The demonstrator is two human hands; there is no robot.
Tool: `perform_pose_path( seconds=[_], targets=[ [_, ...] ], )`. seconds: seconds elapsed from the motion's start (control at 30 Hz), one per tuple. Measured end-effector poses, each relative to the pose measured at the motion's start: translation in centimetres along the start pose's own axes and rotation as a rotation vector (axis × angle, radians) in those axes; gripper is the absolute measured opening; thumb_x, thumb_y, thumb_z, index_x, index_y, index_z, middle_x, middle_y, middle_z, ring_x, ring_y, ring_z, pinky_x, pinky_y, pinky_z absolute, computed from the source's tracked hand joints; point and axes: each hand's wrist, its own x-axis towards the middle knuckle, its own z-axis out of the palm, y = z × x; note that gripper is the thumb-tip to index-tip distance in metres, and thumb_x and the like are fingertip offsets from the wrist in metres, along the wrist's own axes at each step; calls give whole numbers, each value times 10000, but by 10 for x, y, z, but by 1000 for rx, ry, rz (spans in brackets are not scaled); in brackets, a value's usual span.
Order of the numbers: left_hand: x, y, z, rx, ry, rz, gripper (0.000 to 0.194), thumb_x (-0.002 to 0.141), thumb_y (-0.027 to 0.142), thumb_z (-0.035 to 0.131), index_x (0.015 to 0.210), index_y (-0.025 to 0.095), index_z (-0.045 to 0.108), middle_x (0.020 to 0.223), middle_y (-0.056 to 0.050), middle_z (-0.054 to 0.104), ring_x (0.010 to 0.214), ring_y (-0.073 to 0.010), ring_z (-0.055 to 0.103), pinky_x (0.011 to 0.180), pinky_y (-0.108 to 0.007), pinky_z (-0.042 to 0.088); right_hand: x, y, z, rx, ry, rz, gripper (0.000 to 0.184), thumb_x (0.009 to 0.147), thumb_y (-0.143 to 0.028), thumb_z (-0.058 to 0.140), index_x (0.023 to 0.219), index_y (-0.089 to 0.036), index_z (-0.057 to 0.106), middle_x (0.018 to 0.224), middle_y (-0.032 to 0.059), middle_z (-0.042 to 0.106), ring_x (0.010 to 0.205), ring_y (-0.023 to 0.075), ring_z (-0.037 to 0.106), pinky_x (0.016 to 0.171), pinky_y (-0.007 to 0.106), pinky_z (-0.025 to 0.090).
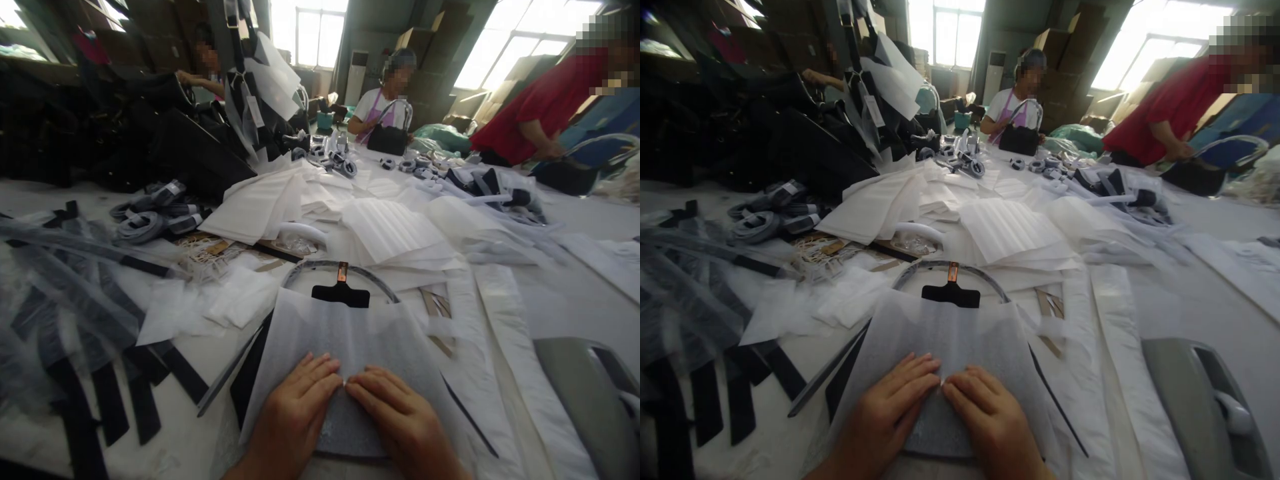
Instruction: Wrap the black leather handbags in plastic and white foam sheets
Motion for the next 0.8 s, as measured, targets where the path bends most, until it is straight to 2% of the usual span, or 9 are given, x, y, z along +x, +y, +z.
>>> perform_pose_path(
  seconds=[0.2, 0.37, 0.4, 0.47, 0.53, 0.57, 0.63, 0.8],
  targets=[
    [1, 0, 0, 9, 5, 9, 303, 940, 57, 459, 1163, 174, 627, 1197, -52, 711, 1163, -176, 643, 1042, -372, 495, 2, -1, 0, 29, 13, 15, 308, 1027, -178, 397, 1059, -192, 702, 935, 42, 759, 928, 152, 723, 932, 286, 580],
    [1, 2, -1, 26, 12, 18, 309, 935, 48, 460, 1159, 165, 639, 1192, -60, 713, 1150, -182, 652, 1037, -381, 506, -4, 0, 6, 38, 55, 175, 264, 978, -124, 475, 1090, -184, 706, 1004, 72, 750, 917, 150, 728, 805, 211, 616],
    [1, 3, -1, 26, 9, 14, 305, 935, 57, 467, 1162, 163, 641, 1197, -61, 711, 1155, -187, 649, 1037, -384, 507, -5, 0, 7, 30, 45, 187, 249, 972, -128, 491, 1092, -178, 704, 1026, 81, 745, 941, 159, 723, 822, 230, 616],
    [2, 5, -2, 28, 3, 1, 289, 934, 90, 498, 1176, 160, 639, 1207, -65, 706, 1169, -201, 641, 1038, -399, 511, -7, 2, 9, -16, 12, 153, 221, 962, -159, 534, 1118, -175, 689, 1094, 93, 733, 1076, 214, 682, 949, 364, 582],
    [2, 7, -2, 39, 2, 2, 282, 929, 116, 531, 1186, 154, 637, 1205, -69, 707, 1168, -217, 642, 1031, -416, 520, -7, 3, 11, -79, -47, 106, 242, 953, -183, 565, 1174, -174, 662, 1171, 92, 713, 1213, 272, 602, 1051, 520, 488],
    [2, 7, -2, 47, 2, 7, 281, 927, 119, 537, 1187, 151, 638, 1200, -71, 709, 1162, -222, 645, 1024, -423, 527, -6, 4, 11, -100, -81, 89, 258, 954, -185, 565, 1198, -173, 650, 1195, 88, 706, 1246, 284, 576, 1074, 564, 448],
    [1, 7, -1, 67, 2, 15, 282, 926, 113, 532, 1184, 145, 640, 1191, -73, 713, 1148, -229, 653, 1009, -431, 540, -5, 5, 13, -113, -135, 91, 275, 968, -190, 543, 1227, -180, 637, 1214, 78, 701, 1254, 275, 571, 1094, 564, 422],
    [0, 9, 3, 128, -53, -5, 285, 936, 127, 500, 1189, 144, 631, 1216, -81, 701, 1166, -230, 642, 1015, -428, 539, -3, 2, 18, -150, -163, 149, 229, 984, -256, 534, 1164, -227, 673, 1217, 40, 705, 1241, 272, 582, 1120, 519, 391]
  ],
)
